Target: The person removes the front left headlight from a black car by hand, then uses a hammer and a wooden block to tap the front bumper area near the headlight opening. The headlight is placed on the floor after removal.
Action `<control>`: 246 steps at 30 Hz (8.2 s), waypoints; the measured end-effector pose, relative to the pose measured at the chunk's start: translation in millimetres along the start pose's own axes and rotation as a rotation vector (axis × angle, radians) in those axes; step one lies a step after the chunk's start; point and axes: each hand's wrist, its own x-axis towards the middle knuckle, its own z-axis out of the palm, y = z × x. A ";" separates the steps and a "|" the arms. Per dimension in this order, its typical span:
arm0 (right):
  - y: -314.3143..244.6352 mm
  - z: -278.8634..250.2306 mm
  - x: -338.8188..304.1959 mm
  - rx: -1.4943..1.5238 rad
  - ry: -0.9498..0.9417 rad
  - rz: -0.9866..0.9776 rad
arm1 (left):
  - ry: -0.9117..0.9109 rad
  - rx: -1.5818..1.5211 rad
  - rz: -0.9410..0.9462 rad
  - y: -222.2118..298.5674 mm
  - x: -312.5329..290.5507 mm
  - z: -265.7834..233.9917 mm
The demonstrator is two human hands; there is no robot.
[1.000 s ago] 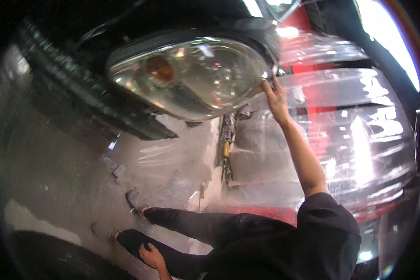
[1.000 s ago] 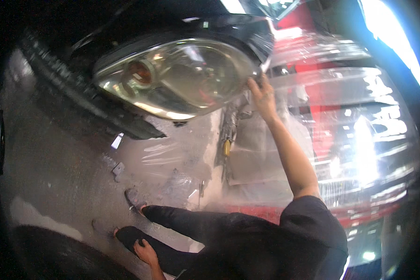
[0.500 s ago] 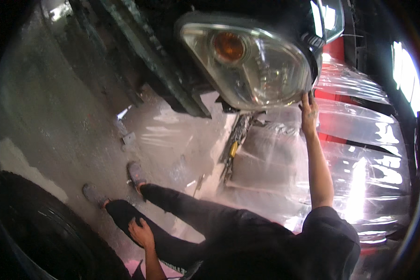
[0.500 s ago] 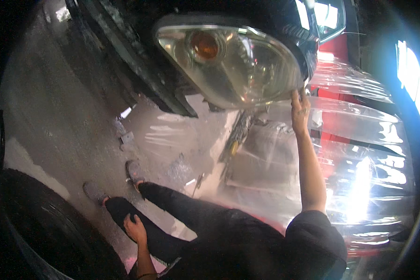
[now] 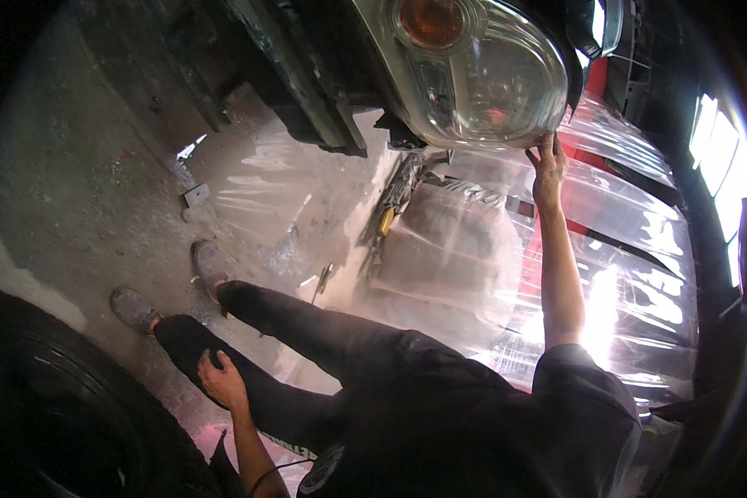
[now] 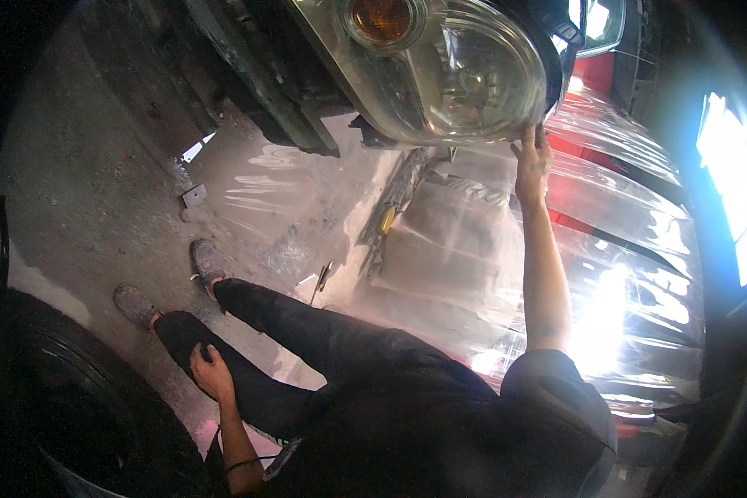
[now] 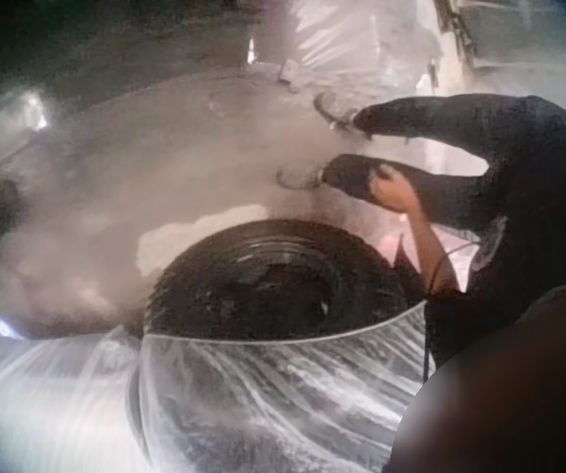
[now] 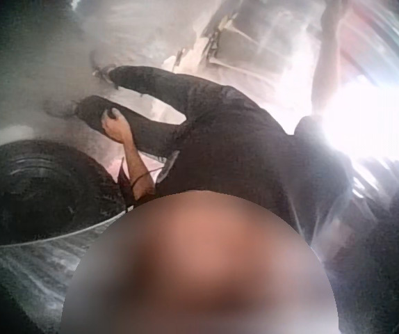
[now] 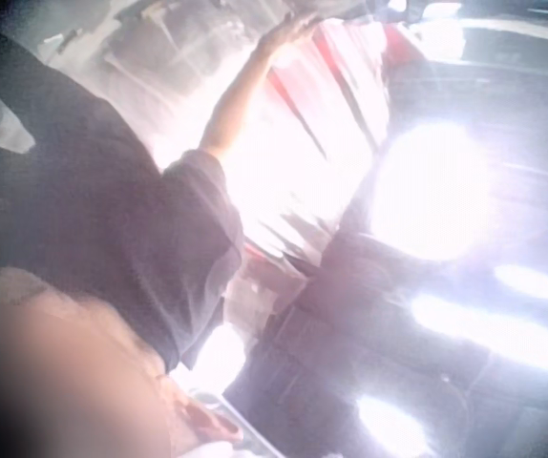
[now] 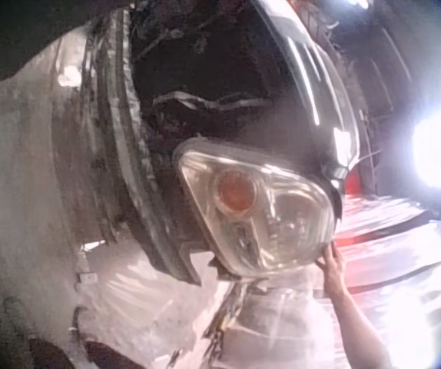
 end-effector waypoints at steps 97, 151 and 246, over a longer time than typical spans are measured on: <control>-3.9 8.3 -15.2 0.152 0.140 0.163 | 0.191 0.698 1.664 662.3 -161.0 -140.0; -1.1 9.5 -14.9 0.024 0.148 0.127 | 0.149 0.919 1.754 734.6 -141.0 -126.0; -40.5 -5.0 -10.5 0.264 0.139 0.466 | -0.537 0.643 1.016 693.2 80.3 -331.2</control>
